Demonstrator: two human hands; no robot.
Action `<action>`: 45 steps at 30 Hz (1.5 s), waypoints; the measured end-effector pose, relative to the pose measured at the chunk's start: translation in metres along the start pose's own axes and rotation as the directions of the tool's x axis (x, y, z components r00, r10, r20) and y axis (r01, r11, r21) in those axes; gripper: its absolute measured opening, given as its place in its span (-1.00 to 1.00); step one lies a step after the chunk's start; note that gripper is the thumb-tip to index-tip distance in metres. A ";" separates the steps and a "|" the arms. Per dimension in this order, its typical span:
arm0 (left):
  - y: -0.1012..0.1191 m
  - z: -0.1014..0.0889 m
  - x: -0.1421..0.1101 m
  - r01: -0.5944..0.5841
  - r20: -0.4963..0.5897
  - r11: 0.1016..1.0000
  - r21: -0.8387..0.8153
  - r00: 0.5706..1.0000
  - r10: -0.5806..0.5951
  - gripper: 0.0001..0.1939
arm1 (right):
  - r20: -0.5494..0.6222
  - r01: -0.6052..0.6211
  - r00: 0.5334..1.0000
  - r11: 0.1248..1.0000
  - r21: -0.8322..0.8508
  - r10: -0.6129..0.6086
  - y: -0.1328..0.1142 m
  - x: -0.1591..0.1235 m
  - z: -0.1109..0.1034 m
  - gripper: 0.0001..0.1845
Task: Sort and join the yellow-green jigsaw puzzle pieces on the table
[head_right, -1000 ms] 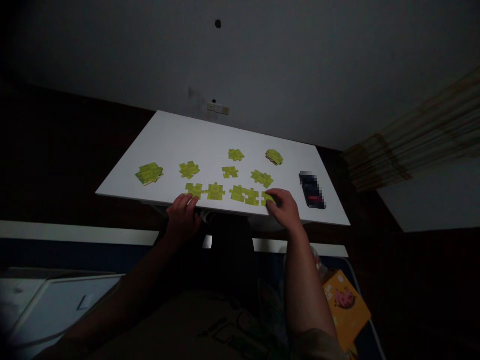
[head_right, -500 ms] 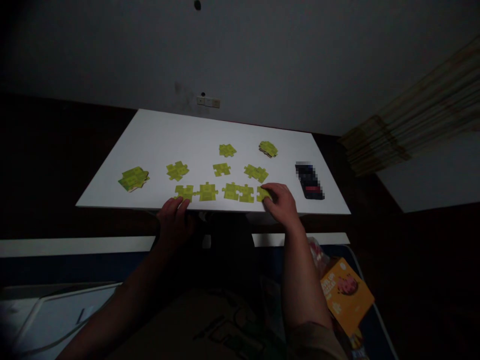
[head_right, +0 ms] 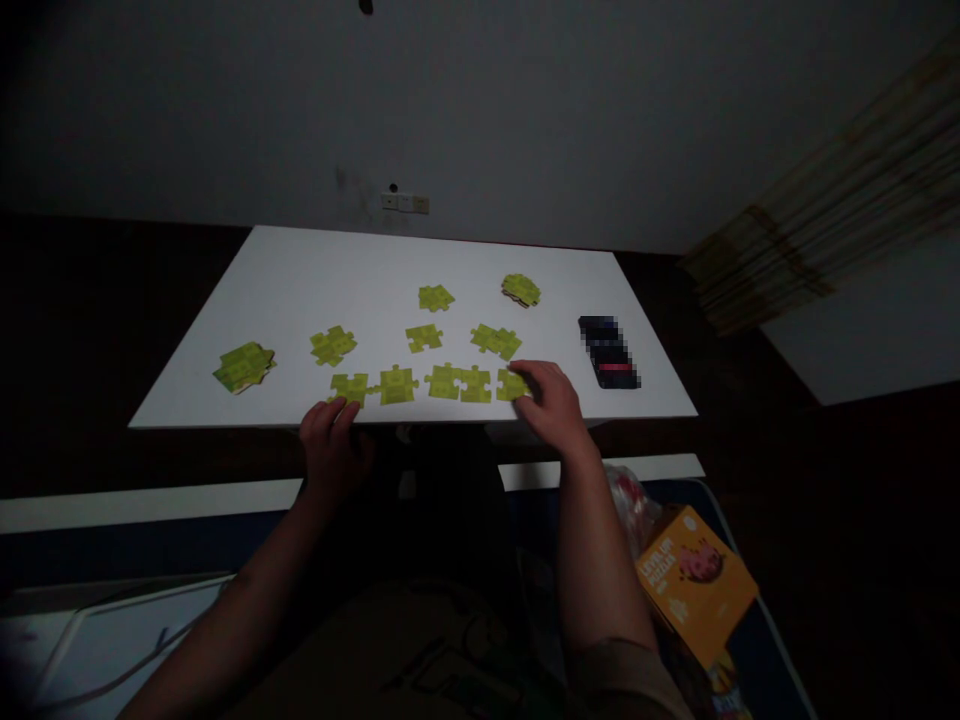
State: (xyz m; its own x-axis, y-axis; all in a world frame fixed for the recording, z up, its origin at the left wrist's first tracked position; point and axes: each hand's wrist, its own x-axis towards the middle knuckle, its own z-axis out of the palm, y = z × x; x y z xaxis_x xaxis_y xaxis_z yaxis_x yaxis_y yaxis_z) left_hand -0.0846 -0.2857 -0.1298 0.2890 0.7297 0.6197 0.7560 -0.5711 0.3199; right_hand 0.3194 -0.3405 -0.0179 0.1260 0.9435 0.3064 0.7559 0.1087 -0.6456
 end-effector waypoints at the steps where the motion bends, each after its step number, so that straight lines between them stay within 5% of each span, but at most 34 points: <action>1: -0.001 0.000 0.000 -0.002 -0.004 1.000 -0.001 1.000 0.002 -0.39 | -0.003 0.003 1.000 1.000 0.003 -0.003 0.000 0.000 0.000 -0.37; 9: 0.001 0.004 0.005 -0.104 -0.129 0.994 0.035 0.986 0.107 -0.29 | -0.006 0.026 1.000 1.000 0.008 -0.026 0.006 -0.002 0.002 -0.30; 23: 0.006 -0.002 0.009 -0.143 -0.136 0.988 0.057 0.979 0.149 -0.26 | 0.072 0.041 0.996 0.998 0.044 -0.044 0.012 0.003 -0.002 -0.35; 30: 0.005 0.000 0.005 -0.104 -0.128 0.994 0.015 0.986 0.105 -0.30 | 0.119 0.029 0.992 0.998 0.053 -0.035 0.013 0.000 -0.002 -0.45; 38: 0.008 -0.002 0.001 -0.046 -0.091 0.999 -0.004 0.995 0.046 -0.35 | 0.117 0.071 0.992 0.987 -0.144 -0.054 0.012 0.002 0.007 -0.42; 45: 0.006 -0.011 -0.006 0.009 -0.046 1.000 0.004 0.999 -0.009 -0.37 | 0.110 0.042 0.993 0.995 -0.088 -0.032 0.008 0.001 0.007 -0.39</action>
State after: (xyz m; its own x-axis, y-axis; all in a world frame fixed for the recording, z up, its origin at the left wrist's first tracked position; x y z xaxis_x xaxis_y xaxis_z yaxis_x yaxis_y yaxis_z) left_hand -0.0883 -0.2971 -0.1241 0.2550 0.7168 0.6490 0.7609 -0.5629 0.3227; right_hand 0.3208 -0.3369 -0.0277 0.0303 0.9681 0.2486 0.8139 0.1205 -0.5684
